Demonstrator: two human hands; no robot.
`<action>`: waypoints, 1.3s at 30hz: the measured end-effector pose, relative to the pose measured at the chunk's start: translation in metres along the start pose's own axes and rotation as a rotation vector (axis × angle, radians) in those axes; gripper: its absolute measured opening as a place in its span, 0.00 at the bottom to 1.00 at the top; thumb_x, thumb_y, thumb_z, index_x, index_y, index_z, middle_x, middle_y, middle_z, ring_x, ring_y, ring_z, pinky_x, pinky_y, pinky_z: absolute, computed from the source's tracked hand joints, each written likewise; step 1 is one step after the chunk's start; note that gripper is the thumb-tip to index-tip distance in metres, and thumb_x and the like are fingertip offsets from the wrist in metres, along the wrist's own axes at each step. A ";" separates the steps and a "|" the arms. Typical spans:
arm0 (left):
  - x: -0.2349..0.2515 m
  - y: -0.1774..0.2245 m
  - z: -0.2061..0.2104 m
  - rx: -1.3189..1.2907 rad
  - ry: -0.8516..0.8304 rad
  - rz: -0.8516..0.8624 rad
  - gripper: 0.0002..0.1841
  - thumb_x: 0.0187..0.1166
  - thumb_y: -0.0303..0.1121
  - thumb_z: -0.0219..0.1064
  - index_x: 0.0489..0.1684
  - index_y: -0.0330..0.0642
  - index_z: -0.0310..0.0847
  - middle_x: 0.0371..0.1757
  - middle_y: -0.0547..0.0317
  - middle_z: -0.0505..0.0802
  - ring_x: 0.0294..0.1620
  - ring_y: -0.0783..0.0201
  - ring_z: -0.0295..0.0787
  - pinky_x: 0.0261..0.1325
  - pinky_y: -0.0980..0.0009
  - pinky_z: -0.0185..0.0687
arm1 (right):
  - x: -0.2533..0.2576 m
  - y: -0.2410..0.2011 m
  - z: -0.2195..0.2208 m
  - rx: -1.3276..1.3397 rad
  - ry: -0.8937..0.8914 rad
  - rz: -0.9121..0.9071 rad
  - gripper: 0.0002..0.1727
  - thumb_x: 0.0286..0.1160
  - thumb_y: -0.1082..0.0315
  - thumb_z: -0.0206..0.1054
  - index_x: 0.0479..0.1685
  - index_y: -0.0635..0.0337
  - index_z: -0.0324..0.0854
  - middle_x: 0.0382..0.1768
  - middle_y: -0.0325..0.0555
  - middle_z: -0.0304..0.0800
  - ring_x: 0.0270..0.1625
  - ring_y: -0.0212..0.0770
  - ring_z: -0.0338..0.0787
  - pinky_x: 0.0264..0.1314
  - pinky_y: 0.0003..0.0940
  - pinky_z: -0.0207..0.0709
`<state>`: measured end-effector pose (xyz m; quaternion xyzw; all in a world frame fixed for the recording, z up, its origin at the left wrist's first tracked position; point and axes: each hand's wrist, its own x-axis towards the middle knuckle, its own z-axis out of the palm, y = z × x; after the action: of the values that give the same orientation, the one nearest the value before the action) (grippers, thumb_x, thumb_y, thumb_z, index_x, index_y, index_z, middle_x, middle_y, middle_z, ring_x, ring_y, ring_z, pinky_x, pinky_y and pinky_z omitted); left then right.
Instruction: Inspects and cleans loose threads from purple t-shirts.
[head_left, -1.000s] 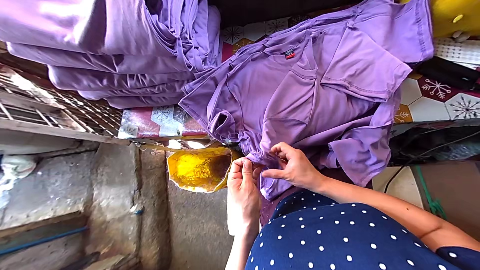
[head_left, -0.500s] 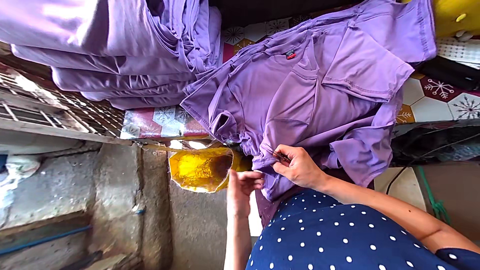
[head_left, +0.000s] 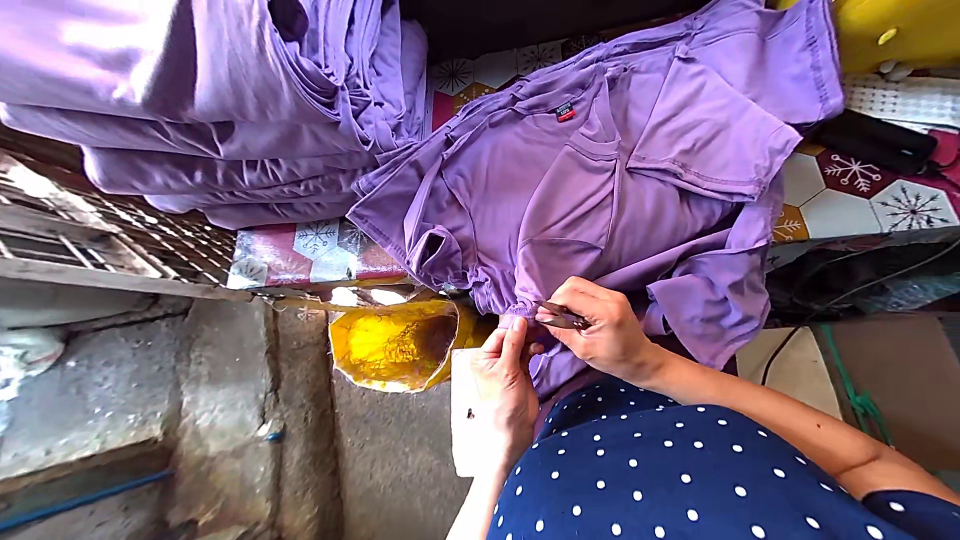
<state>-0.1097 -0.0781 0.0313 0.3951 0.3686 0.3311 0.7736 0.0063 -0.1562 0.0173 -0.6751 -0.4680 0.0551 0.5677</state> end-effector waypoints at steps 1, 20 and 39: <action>0.001 -0.002 0.001 0.027 0.014 0.031 0.14 0.82 0.19 0.59 0.27 0.35 0.88 0.28 0.57 0.95 0.30 0.72 0.92 0.37 0.77 0.89 | 0.002 0.000 0.000 0.007 -0.030 0.034 0.07 0.69 0.70 0.73 0.32 0.66 0.90 0.32 0.46 0.90 0.33 0.30 0.86 0.36 0.23 0.80; 0.020 -0.016 -0.021 0.268 -0.050 0.540 0.08 0.79 0.15 0.62 0.38 0.37 0.83 0.35 0.65 0.96 0.36 0.72 0.95 0.46 0.72 0.94 | 0.026 -0.019 -0.001 0.198 -0.224 0.143 0.12 0.82 0.64 0.67 0.41 0.66 0.90 0.34 0.42 0.87 0.35 0.27 0.84 0.39 0.22 0.79; 0.007 -0.010 0.002 0.014 0.002 0.219 0.11 0.85 0.17 0.53 0.35 0.36 0.80 0.31 0.57 0.94 0.34 0.67 0.94 0.46 0.70 0.93 | -0.011 0.006 -0.003 -0.535 -0.029 -0.172 0.26 0.85 0.48 0.61 0.39 0.66 0.88 0.23 0.48 0.83 0.20 0.42 0.83 0.17 0.33 0.73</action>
<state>-0.1027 -0.0779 0.0217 0.4380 0.3264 0.4113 0.7297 0.0055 -0.1652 0.0086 -0.7577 -0.5295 -0.1092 0.3654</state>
